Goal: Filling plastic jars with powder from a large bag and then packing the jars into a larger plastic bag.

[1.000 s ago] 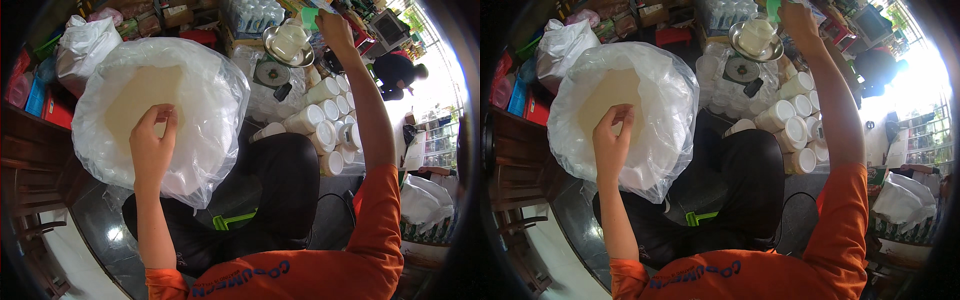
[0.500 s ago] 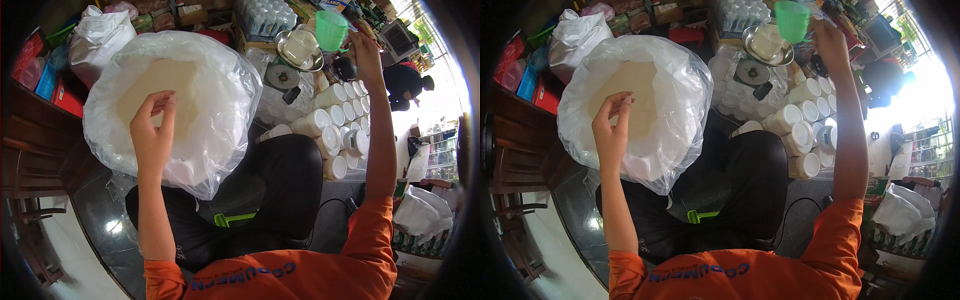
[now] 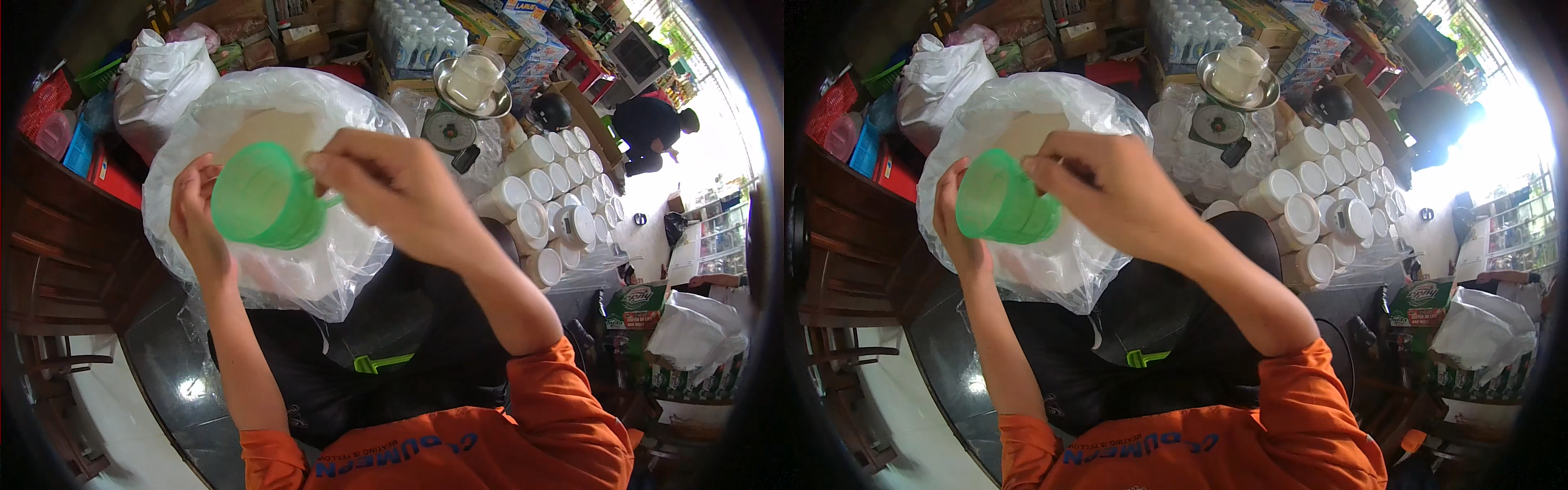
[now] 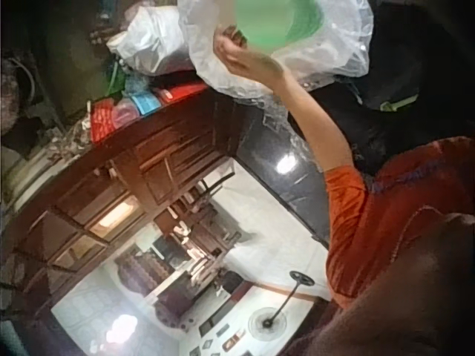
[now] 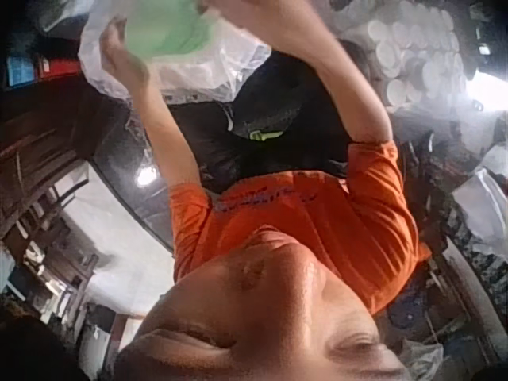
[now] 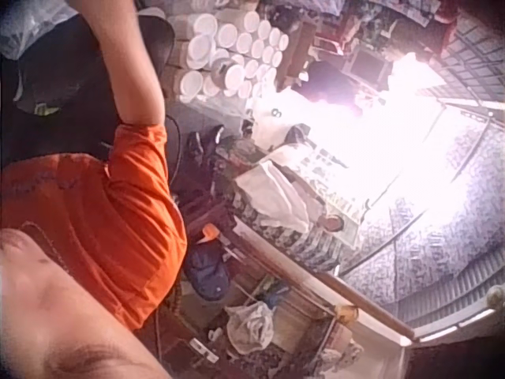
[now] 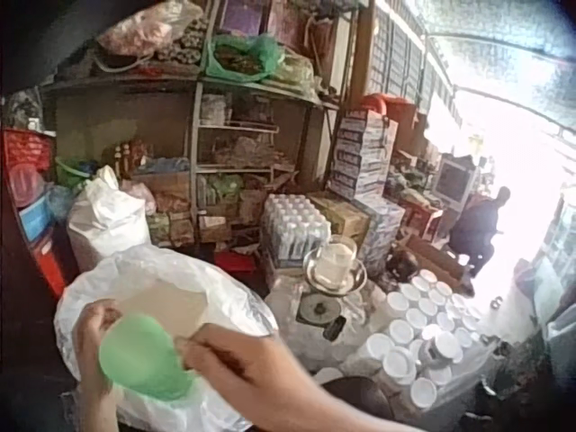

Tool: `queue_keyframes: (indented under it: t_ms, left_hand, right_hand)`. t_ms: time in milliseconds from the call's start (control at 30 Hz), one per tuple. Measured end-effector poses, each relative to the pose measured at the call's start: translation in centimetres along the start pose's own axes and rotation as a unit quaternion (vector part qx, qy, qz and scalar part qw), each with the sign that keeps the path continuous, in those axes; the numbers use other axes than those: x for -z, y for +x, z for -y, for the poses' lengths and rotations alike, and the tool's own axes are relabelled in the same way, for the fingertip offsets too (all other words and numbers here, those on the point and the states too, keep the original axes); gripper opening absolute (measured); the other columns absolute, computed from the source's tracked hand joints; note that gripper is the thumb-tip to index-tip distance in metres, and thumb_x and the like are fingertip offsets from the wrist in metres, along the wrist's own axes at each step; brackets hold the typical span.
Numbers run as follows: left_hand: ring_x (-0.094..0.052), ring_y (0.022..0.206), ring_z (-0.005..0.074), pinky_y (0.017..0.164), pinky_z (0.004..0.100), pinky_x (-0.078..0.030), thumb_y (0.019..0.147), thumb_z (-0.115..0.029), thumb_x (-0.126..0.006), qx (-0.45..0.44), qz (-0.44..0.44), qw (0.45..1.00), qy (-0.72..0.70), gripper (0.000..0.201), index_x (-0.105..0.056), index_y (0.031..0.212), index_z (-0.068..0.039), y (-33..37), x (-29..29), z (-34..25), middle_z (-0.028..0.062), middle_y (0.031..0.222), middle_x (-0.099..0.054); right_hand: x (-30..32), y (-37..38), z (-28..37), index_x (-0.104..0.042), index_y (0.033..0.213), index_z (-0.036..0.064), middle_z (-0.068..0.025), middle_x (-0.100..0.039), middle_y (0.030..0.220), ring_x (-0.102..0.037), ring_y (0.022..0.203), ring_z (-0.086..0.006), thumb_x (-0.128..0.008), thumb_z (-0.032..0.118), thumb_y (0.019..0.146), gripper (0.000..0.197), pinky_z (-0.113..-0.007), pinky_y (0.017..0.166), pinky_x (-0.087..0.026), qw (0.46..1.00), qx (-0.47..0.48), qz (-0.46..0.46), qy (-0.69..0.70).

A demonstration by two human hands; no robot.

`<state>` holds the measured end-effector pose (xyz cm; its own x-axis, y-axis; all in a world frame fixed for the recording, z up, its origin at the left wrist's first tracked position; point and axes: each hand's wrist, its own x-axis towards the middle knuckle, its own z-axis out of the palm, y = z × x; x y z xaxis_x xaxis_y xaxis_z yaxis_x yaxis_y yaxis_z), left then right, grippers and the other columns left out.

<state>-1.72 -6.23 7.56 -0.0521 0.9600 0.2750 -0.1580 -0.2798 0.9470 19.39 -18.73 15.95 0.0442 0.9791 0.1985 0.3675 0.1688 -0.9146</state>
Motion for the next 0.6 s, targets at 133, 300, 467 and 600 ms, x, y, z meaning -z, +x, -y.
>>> queue_keyframes:
  t_ms: [133, 300, 467, 600]
  left_hand:
    - [-0.06, 0.096, 0.016, 0.094, 0.0331, -0.047, 0.106, -0.031, -0.049, 0.014, -0.094, 0.992, -0.089, 0.039, -0.066, 0.125, -0.003, 0.8, 2.1, 0.2, 0.0063, 0.107, -0.065]
    - [-0.057, 0.1, 0.0155, 0.097, 0.0333, -0.044, 0.105, -0.036, -0.052, 0.028, -0.1, 0.987, -0.124, 0.044, -0.062, 0.133, -0.004, 1.0, 3.8, 0.6, 0.004, 0.111, -0.061]
    - [-0.057, 0.092, 0.0143, 0.091, 0.0323, -0.046, 0.105, -0.024, -0.052, 0.023, -0.088, 0.989, -0.116, 0.032, -0.063, 0.126, -0.004, 0.5, 3.3, 0.7, 0.0052, 0.105, -0.062]
    - [-0.057, 0.091, 0.0134, 0.09, 0.0314, -0.046, 0.104, -0.022, -0.052, 0.021, -0.079, 0.99, -0.112, 0.03, -0.063, 0.126, -0.004, 0.2, 2.5, 0.5, 0.0042, 0.1, -0.062]
  right_hand:
    - [-3.5, 2.1, -2.5, -0.068, 0.094, 0.0008, -0.0142, -0.067, 0.065, -0.066, 0.056, -0.0307, -0.065, 0.031, 0.102, 0.031, -0.043, 0.055, -0.051, 0.957, 0.065, -0.06, -0.277]
    - [-3.0, 1.6, -4.4, -0.066, 0.104, 0.0058, -0.0136, -0.067, 0.065, -0.068, 0.058, -0.0351, -0.068, 0.035, 0.099, 0.03, -0.045, 0.055, -0.053, 0.902, 0.127, -0.106, -0.398]
    - [3.9, 0.3, -7.2, -0.071, 0.112, 0.0109, -0.005, -0.063, 0.066, -0.062, 0.058, -0.0165, -0.074, 0.017, 0.094, 0.02, -0.033, 0.059, -0.051, 0.931, 0.126, -0.25, -0.236]
    - [13.4, 3.1, -14.8, -0.06, 0.132, 0.0084, -0.0106, -0.069, 0.104, -0.067, 0.092, -0.0223, -0.078, 0.025, 0.09, 0.048, -0.037, 0.082, -0.054, 0.892, 0.041, -0.384, -0.237]
